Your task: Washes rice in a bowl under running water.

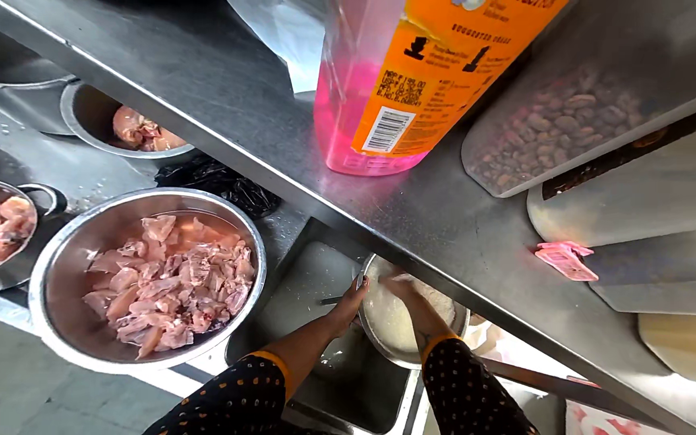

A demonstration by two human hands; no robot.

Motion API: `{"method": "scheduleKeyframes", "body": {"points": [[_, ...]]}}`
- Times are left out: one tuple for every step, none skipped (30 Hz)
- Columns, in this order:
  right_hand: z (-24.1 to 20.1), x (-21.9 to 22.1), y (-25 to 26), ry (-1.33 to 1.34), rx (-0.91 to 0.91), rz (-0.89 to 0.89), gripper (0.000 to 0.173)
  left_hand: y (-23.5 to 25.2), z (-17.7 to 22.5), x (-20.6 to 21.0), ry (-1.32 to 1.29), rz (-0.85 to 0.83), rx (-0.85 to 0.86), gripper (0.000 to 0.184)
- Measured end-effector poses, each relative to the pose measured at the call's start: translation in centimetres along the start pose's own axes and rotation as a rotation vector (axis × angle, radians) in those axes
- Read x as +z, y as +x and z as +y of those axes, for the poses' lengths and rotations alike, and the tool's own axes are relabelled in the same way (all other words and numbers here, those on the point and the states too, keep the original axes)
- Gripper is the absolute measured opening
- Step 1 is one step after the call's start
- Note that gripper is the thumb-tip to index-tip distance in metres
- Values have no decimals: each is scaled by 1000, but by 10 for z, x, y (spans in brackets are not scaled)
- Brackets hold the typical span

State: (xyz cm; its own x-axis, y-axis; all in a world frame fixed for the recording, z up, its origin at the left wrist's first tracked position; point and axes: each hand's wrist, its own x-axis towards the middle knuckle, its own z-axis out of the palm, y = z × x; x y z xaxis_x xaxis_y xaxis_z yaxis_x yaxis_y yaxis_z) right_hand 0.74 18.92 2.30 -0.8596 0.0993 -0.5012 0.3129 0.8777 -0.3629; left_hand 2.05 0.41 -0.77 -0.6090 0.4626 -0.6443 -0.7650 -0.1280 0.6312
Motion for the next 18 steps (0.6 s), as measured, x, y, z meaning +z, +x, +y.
{"method": "scheduleKeyframes", "body": {"points": [[8, 7, -4, -18, -27, -16, 64, 1, -1, 0, -1, 4, 5, 63], [10, 17, -1, -33, -95, 0, 66, 1, -2, -1, -1, 2, 16, 64], [7, 24, 8, -31, -182, 5, 63, 3, -3, -2, 5, -2, 33, 64], [-5, 21, 9, -43, -221, -69, 58, 4, -5, -2, 13, -2, 50, 64], [-11, 17, 5, -47, -247, -145, 54, 3, -6, -2, 17, -5, 58, 64], [-9, 14, -3, -39, -279, -188, 50, 3, -7, -2, 24, -6, 65, 65], [-4, 10, -14, -9, -327, -177, 45, 3, -6, -2, 24, -6, 68, 64], [4, 5, -28, 29, -357, -126, 41, 1, -4, -1, 14, -7, 62, 63], [11, -3, -42, 71, -332, -55, 36, -1, -3, 0, 2, -2, 51, 63], [20, -12, -54, 110, -263, 38, 30, -2, -2, 0, -3, 0, 44, 63], [28, -21, -62, 121, -149, 140, 26, -2, -1, 0, -1, 1, 42, 63], [36, -29, -67, 133, -26, 249, 26, -2, -1, 0, 5, 6, 45, 63], [43, -35, -69, 155, 88, 340, 28, -2, -2, 0, 8, 9, 47, 63], [46, -41, -72, 196, 196, 372, 33, -1, -3, 1, 7, 11, 46, 64], [46, -45, -74, 260, 273, 368, 39, -1, -3, 1, 3, 12, 47, 64], [46, -45, -75, 327, 309, 360, 42, 0, -3, 1, -2, 10, 50, 64], [43, -45, -77, 380, 328, 339, 43, 0, -4, 0, -5, 5, 55, 64], [39, -44, -78, 408, 345, 314, 44, 1, -5, -1, -15, 1, 59, 64]]}}
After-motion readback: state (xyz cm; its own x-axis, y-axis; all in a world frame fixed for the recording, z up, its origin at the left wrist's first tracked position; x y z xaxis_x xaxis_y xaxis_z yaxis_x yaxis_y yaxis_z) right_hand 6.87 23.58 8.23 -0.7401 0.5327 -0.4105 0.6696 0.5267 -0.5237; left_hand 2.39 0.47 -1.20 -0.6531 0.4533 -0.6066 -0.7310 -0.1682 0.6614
